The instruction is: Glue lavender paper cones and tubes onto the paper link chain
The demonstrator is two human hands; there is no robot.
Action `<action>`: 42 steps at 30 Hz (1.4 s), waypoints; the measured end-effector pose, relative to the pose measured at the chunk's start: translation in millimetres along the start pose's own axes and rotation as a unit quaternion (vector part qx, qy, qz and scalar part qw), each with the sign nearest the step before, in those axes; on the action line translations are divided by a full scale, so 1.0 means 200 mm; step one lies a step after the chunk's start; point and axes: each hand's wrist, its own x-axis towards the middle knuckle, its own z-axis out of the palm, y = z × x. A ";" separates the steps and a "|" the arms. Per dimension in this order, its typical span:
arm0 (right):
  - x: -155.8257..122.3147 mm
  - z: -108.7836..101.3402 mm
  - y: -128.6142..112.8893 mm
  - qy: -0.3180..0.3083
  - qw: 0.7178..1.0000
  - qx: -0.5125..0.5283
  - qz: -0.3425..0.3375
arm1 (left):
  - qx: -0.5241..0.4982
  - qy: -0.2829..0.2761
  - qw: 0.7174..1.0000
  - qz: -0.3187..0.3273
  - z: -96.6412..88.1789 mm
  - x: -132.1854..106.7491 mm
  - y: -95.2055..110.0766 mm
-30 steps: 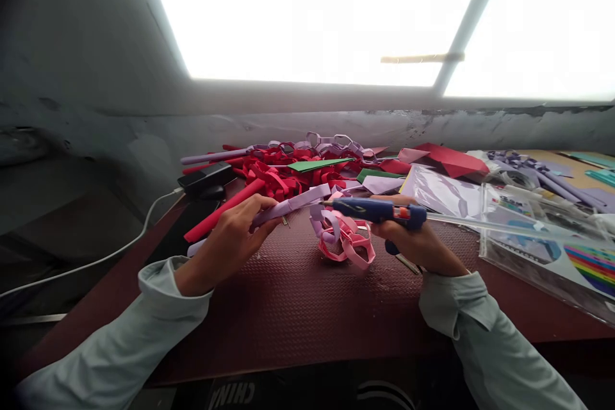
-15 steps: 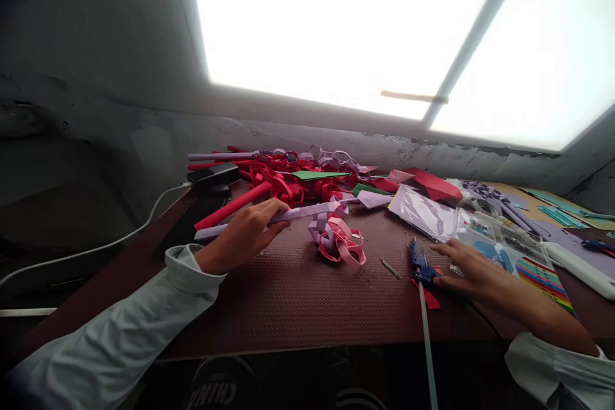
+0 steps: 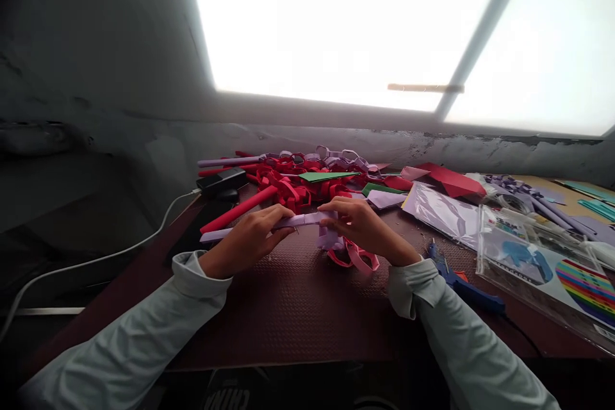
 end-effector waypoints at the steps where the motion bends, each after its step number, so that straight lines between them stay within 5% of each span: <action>1: -0.01 0.00 0.01 0.000 1.000 0.012 0.004 | 0.004 -0.004 1.000 0.004 0.00 0.00 0.00; 11: -0.04 0.05 -0.05 0.016 0.984 0.135 0.114 | 0.093 -0.039 0.994 0.044 0.03 0.02 0.07; 23: -0.05 0.11 -0.09 0.038 0.932 0.295 0.207 | 0.276 -0.053 0.952 0.118 0.07 0.03 0.12; 28: -0.07 0.11 -0.08 0.018 0.927 0.313 0.207 | 0.275 -0.082 0.952 0.104 0.06 0.03 0.11; 34: -0.10 0.13 -0.04 -0.004 0.956 0.251 0.152 | 0.232 -0.101 0.966 0.060 0.03 0.03 0.09; 42: -0.09 0.11 -0.02 0.040 0.975 0.186 0.116 | 0.202 0.014 0.977 0.061 0.06 0.03 0.06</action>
